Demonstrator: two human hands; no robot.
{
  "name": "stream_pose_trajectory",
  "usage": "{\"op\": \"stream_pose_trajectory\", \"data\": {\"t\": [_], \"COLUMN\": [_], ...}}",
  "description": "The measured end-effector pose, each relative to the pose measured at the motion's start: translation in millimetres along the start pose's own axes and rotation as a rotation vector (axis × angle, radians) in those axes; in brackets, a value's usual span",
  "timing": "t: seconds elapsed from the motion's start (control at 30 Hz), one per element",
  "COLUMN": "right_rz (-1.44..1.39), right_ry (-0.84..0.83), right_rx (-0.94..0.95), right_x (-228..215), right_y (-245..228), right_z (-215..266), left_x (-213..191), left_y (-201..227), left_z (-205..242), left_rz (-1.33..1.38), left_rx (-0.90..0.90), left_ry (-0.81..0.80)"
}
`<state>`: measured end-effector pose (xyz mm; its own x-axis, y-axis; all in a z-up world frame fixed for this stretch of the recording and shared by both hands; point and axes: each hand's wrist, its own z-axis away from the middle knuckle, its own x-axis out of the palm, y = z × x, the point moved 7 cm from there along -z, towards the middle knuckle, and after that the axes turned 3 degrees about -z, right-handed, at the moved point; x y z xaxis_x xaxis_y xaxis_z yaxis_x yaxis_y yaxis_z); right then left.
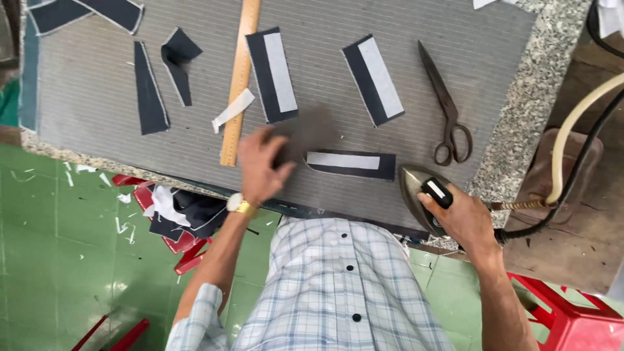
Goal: The person irons small rectangular fabric pieces with white strips on a workbench, then cuts a larger piece of dark fabric with shears. The person uses a steam iron to press the fabric and shears to trim the edges of the larger piece.
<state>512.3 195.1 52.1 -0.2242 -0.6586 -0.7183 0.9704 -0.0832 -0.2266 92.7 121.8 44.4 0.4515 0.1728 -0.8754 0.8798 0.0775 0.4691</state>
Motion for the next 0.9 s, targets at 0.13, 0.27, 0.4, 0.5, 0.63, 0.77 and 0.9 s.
{"op": "stream_pose_trajectory", "data": {"t": [0.13, 0.27, 0.4, 0.5, 0.63, 0.77, 0.9], "right_rz": [-0.036, -0.034, 0.020, 0.093, 0.024, 0.013, -0.073], "right_ry": [0.000, -0.018, -0.006, -0.072, -0.011, -0.002, 0.063], "right_rx": [0.030, 0.064, 0.087, -0.003, 0.076, 0.056, 0.096], "right_x": [-3, -4, -6, -18, -31, -32, -33], "right_y": [-1, -2, -3, -10, -9, -8, -2], "right_z": [-4, -2, -2, -1, -4, -5, -7], "left_x": [-43, -58, -50, -58, -30, -25, -17], "left_y": [-109, -208, -222, -134, -129, -125, -139], "left_z": [17, 24, 18, -12, -20, -23, -15], "left_rz": [-0.193, -0.257, -0.501, -0.342, -0.379, -0.308, -0.381], "left_rx": [-0.142, -0.414, -0.286, -0.066, -0.052, -0.041, -0.062], "left_ry": [0.318, 0.387, 0.370, 0.327, 0.173, 0.193, 0.334]}}
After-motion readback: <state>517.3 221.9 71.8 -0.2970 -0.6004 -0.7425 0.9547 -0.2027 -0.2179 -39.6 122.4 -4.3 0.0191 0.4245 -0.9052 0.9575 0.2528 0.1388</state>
